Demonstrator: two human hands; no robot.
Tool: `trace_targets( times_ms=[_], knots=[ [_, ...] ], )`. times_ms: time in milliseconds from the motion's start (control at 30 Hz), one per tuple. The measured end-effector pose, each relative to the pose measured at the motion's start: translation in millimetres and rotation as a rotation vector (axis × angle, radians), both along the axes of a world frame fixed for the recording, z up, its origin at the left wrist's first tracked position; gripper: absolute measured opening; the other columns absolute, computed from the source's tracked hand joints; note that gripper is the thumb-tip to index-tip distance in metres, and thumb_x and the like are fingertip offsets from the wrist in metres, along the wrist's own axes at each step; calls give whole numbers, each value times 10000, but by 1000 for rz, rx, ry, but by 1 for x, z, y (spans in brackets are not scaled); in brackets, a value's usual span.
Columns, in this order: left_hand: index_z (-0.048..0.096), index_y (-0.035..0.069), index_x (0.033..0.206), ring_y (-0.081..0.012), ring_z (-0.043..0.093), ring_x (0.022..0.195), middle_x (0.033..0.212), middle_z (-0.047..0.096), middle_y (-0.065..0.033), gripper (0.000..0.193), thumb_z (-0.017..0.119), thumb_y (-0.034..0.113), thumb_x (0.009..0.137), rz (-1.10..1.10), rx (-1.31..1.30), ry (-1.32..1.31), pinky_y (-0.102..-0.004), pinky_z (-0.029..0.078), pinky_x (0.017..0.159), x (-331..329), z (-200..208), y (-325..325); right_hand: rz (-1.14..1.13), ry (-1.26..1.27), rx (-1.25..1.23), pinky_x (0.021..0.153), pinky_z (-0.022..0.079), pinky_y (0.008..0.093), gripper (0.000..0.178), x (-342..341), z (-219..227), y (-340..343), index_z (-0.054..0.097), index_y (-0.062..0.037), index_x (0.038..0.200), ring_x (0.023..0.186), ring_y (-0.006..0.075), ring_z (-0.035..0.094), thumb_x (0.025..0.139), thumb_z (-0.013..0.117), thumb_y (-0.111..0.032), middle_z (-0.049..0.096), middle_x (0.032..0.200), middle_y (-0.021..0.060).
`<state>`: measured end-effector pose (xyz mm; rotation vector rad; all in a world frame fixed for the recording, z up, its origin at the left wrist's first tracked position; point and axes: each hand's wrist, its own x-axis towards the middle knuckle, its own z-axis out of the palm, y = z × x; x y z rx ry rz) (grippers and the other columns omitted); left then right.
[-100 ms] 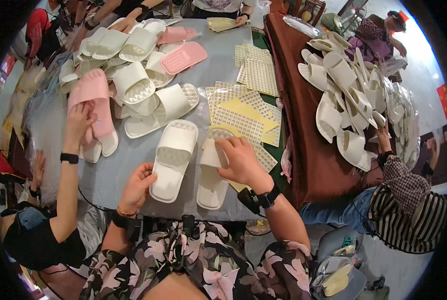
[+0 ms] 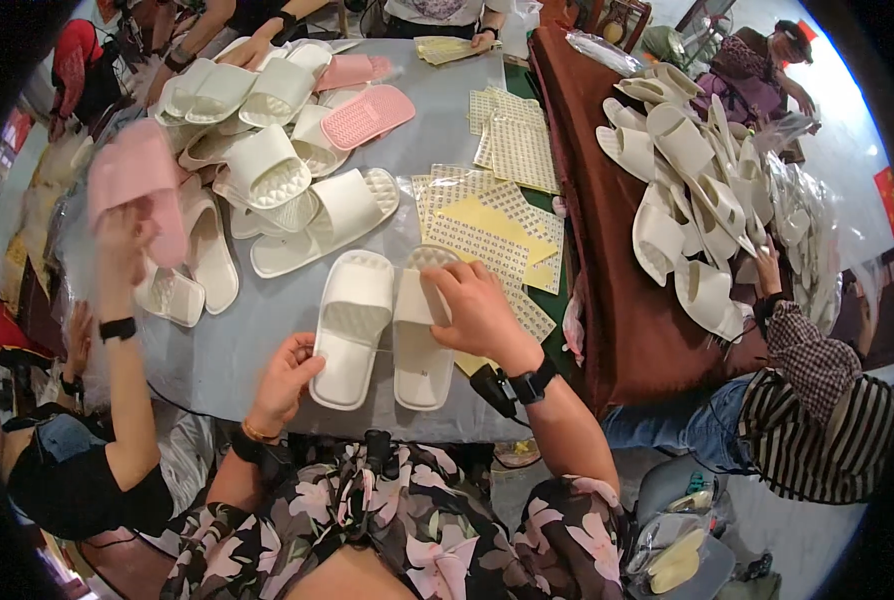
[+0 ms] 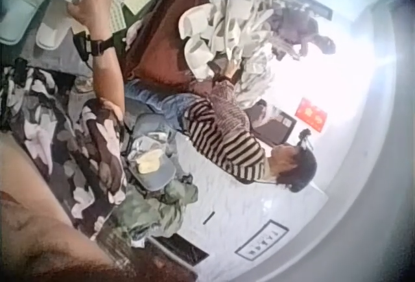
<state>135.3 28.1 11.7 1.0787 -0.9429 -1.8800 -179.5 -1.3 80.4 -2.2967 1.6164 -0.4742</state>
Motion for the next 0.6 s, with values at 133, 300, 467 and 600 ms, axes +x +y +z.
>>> trace_targets(
  times_ms=[133, 300, 467, 600],
  knots=[
    [475, -24, 1253, -119, 613, 849, 990, 637, -82, 362, 606, 52, 925, -27, 57, -114, -252, 520, 740, -11, -5, 14, 64, 1, 9, 964, 422, 456, 646, 0, -13, -14, 555, -113, 1255, 1102, 372, 502, 636, 736, -152, 570, 1196, 147],
    [522, -20, 1178, -123, 635, 722, 851, 639, -68, 326, 647, 118, 911, -199, -9, -420, -267, 522, 622, -17, 1, 18, 84, -14, 84, 1007, 409, 440, 649, 1, -23, -19, 563, -77, 1261, 1138, 383, 494, 637, 738, -110, 568, 1215, 170],
    [599, -17, 1017, -156, 650, 651, 707, 628, -90, 242, 685, 156, 871, -240, -432, -869, -318, 497, 564, -23, 3, 10, 70, -81, 115, 1029, 404, 434, 613, 2, -26, -16, 582, -75, 1247, 1192, 385, 472, 661, 761, -91, 561, 1252, 173],
    [627, -8, 916, -317, 618, 634, 723, 640, -133, 217, 709, 174, 831, -237, -636, -974, -382, 483, 586, -38, 13, 7, 62, -175, 79, 1020, 412, 418, 581, -16, -21, -5, 587, -66, 1244, 1193, 365, 493, 696, 776, -115, 564, 1259, 163]
  ],
)
